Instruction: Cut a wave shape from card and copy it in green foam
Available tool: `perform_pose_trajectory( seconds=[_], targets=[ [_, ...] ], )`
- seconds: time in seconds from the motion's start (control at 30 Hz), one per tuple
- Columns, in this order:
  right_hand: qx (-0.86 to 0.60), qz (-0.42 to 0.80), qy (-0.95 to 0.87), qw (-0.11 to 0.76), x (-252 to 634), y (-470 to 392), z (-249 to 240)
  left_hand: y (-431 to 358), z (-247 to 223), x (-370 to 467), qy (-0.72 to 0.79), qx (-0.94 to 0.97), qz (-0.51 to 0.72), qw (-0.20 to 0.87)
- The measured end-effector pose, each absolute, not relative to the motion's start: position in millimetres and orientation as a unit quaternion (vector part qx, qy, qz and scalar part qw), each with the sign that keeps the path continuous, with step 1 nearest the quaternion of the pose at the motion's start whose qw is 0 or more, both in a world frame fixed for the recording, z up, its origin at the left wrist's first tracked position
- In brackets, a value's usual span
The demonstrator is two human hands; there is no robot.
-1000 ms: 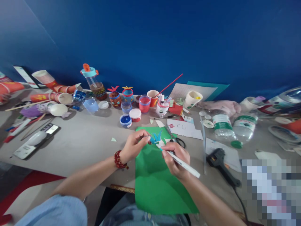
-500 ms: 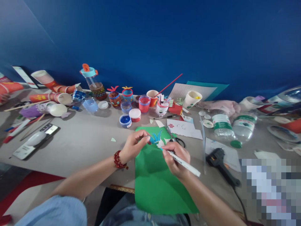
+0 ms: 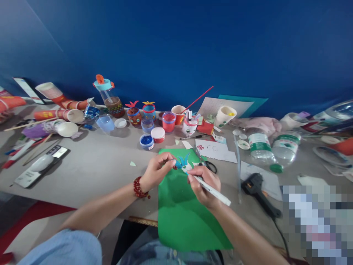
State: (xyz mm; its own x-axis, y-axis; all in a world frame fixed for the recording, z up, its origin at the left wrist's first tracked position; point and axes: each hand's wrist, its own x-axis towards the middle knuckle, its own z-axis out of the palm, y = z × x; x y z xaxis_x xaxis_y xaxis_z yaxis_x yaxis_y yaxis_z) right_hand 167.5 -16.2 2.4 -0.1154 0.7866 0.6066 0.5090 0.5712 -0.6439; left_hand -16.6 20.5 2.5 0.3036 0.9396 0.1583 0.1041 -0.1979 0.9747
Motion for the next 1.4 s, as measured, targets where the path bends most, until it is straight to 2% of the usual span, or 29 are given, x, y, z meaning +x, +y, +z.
perform_pose_trajectory(
  seconds=[1.4],
  targets=[
    [-0.458,0.154,-0.717,0.502,168.8,-17.2,3.0,19.8,2.3,-16.0,0.407,0.643,0.429,0.487]
  ],
)
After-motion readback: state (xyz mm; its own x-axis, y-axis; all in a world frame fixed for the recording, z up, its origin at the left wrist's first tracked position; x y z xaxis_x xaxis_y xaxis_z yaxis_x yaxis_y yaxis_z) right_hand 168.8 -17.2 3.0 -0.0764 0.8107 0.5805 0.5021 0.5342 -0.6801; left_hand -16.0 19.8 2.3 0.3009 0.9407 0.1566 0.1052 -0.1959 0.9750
